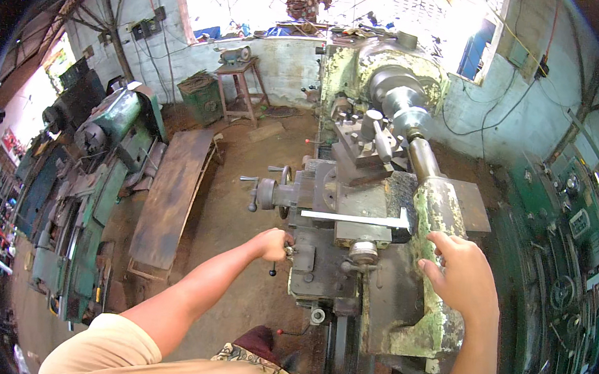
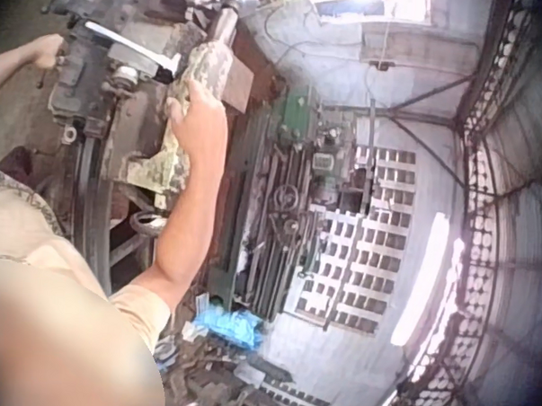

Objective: The person operates a metal lathe, using a wrench to adjust a component on the machine and turning a handwheel to control the tool carriage. The person continues to make adjustments and monitor the machine throughout the clip.

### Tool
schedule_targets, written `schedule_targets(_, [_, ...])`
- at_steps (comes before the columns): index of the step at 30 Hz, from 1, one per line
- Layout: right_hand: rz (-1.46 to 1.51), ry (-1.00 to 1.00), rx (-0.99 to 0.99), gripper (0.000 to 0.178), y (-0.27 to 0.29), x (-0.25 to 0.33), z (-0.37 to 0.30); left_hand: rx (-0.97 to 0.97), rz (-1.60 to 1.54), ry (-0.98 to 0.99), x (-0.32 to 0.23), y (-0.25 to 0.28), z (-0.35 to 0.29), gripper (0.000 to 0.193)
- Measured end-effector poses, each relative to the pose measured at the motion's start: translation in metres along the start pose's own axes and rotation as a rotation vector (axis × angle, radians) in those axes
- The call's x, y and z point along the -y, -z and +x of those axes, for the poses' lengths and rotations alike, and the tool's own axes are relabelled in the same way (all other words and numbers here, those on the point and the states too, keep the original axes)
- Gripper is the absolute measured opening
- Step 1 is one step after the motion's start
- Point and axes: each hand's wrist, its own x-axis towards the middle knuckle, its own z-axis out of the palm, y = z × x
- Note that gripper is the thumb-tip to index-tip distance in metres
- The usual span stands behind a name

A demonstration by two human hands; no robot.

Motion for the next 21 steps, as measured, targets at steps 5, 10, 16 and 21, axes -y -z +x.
schedule_targets(5, [-0.018, -0.003, 0.017, 0.040, 0.000, 0.000, 0.000, 0.047, 0.037, 0.036, -0.001, 0.002, -0.001, 0.047])
schedule_targets(10, [-0.093, 0.016, 0.037, 0.042, 0.000, -0.001, -0.002, 0.052, 0.032, -0.005, -0.008, 0.005, 0.002, 0.044])
schedule_targets(16, [-0.093, -0.043, 0.025, 0.044, 0.000, -0.002, -0.007, 0.065, 0.044, 0.025, 0.001, 0.001, 0.005, 0.053])
schedule_targets(21, [-0.061, -0.015, -0.028, 0.046, -0.001, 0.001, -0.005, 0.052, 0.111, -0.022, 0.009, -0.012, 0.015, 0.040])
